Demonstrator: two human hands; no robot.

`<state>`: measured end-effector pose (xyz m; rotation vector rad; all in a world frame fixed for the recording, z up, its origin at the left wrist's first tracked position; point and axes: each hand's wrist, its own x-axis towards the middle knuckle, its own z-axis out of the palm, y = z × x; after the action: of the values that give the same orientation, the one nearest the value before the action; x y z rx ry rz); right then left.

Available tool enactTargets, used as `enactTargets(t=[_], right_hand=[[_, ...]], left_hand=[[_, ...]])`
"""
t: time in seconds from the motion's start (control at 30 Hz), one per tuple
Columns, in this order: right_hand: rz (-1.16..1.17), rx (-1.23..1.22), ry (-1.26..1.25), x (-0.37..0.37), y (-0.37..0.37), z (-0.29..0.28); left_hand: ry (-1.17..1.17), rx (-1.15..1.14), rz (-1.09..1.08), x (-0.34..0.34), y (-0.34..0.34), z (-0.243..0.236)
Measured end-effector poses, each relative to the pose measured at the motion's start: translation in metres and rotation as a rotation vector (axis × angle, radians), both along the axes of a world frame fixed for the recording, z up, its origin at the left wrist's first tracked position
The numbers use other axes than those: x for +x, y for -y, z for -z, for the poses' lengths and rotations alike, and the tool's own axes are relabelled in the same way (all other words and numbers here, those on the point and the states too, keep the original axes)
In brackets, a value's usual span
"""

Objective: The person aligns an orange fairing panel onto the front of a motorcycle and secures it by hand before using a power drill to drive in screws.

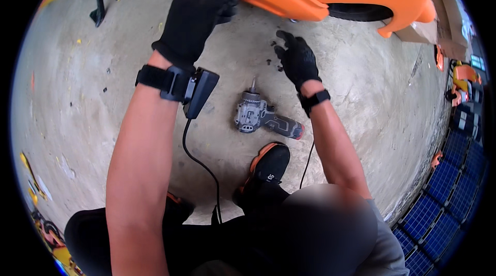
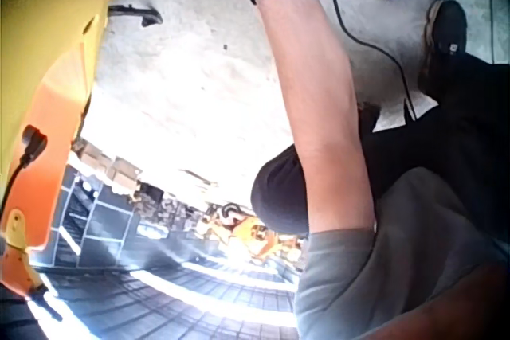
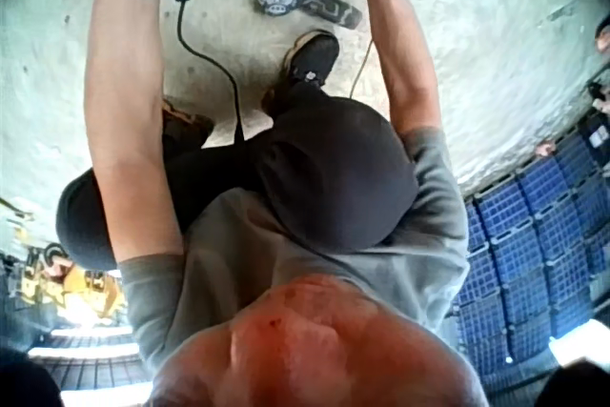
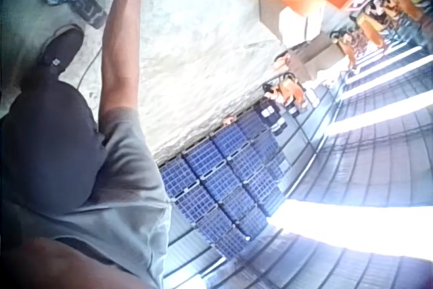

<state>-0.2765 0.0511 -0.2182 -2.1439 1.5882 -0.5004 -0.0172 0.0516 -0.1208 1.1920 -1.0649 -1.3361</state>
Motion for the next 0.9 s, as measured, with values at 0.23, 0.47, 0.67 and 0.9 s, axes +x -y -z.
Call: enactTargets(t=[0.23, 0.47, 0.67, 0.9], right_hand=[[-0.213, -0.043, -0.169, 0.007, 0.019, 0.036], [0.212, 0.521, 0.997, 0.051, -0.007, -0.041], [0.389, 0.609, 1.495, 0.067, -0.012, -0.065], [0.584, 0.167, 1.190, 0.035, -0.019, -0.088]], left_hand=[[-0.154, -0.033, 0.094, 0.009, -0.003, 0.012], [-0.135, -0.100, 0.064, -0.005, -0.017, 0.022], [-0.217, 0.011, 0.025, -0.018, -0.011, 0.004], [-0.157, 0.120, -0.092, -0.026, -0.004, -0.012]])
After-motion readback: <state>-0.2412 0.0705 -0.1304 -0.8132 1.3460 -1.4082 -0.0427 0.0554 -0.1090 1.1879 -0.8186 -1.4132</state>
